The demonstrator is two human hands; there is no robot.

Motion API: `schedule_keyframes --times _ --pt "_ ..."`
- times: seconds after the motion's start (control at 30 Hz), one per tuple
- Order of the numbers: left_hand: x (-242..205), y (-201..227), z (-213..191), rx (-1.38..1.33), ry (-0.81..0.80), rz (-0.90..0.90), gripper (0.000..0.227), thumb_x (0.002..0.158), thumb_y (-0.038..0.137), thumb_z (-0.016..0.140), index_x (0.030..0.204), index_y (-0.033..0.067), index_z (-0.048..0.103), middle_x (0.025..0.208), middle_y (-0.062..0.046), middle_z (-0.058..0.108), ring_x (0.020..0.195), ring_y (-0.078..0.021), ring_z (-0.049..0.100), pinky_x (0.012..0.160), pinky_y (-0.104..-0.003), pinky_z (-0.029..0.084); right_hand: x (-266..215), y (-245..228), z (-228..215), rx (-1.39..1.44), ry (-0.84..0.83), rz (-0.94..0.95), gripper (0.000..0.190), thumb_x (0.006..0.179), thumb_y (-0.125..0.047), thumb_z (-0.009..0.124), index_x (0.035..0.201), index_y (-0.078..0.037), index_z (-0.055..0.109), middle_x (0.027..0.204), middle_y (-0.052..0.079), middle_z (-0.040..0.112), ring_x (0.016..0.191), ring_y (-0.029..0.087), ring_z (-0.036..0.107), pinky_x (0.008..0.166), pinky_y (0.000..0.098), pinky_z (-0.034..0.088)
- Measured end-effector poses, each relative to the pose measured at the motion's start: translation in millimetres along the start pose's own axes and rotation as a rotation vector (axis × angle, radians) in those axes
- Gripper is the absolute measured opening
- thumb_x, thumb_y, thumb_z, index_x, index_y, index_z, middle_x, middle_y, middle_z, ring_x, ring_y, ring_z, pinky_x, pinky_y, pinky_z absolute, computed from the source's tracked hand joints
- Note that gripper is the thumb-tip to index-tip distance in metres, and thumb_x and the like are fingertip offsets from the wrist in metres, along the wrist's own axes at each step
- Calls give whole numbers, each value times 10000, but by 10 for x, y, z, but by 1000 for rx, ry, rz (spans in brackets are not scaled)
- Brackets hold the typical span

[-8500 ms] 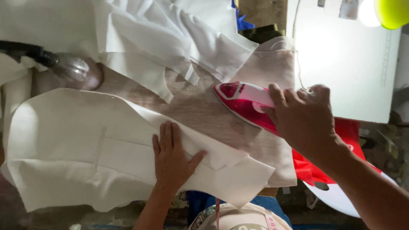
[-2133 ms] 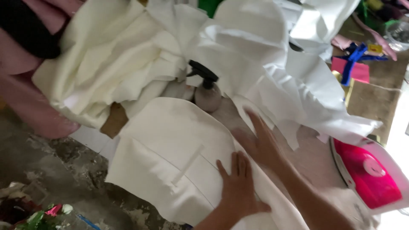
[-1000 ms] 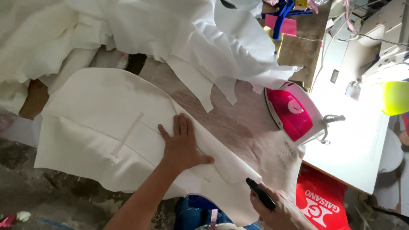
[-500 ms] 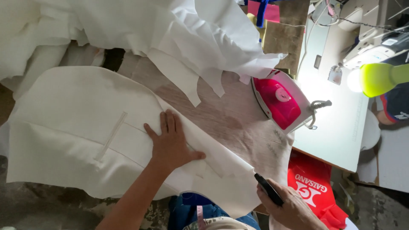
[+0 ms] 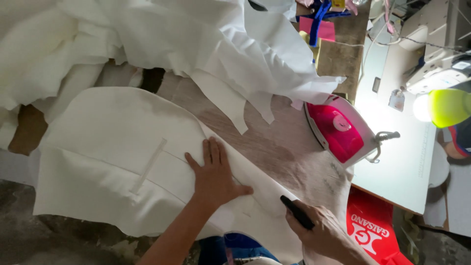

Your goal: Ironing a white fabric garment component using a steam iron and a spray bottle on a workshop table.

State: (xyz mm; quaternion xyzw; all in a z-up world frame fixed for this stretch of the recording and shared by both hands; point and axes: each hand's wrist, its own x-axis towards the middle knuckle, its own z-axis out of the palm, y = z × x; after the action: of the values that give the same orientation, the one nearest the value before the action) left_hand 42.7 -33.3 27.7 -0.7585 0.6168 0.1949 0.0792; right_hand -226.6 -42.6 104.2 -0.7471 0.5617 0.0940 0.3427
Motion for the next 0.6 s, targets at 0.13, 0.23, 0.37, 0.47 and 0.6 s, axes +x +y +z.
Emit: schedule_keyframes --times 0.13,0.23,0.37,0.47,0.6 --pt "130 -36 511 126 451 3 1874 383 1206 594 1619 -67 -8 1704 -247 13 1584 -419 -5 1105 -829 62 182 -324 -74 61 -29 -13 180 909 -408 656 857 -243 703 592 -20 664 522 154 593 573 326 453" --pt "150 -35 676 226 814 -26 2056 179 1309 463 1641 -70 27 1708 -238 51 1618 -401 18 1154 -797 66 334 -623 -128 161 -49 44 170 917 -361 669 848 -209 700 557 0 656 464 133 618 518 302 482" --pt "150 -22 627 209 830 -46 2084 119 1286 525 1634 -64 50 1712 -233 63 1621 -393 32 1169 -783 73 673 -816 -73 32 -16 -86 342 871 -450 607 1170 -340 732 911 -110 801 872 141 751 806 312 551" --pt "-47 25 -152 -77 -29 4 1599 658 943 795 1594 -73 -11 1698 -274 -62 1556 -439 -79 1093 -856 27 880 -1091 -191 47 -58 -181 250 921 -356 585 1033 -200 746 747 -16 766 617 152 685 625 335 542" --pt "-71 22 -297 -94 -146 1 1600 681 941 763 1601 -75 -62 1706 -267 -61 1567 -430 -97 1111 -850 39 1213 -1817 -533 79 12 -244 448 945 -406 561 1349 -280 708 532 -26 593 439 93 475 438 308 360"
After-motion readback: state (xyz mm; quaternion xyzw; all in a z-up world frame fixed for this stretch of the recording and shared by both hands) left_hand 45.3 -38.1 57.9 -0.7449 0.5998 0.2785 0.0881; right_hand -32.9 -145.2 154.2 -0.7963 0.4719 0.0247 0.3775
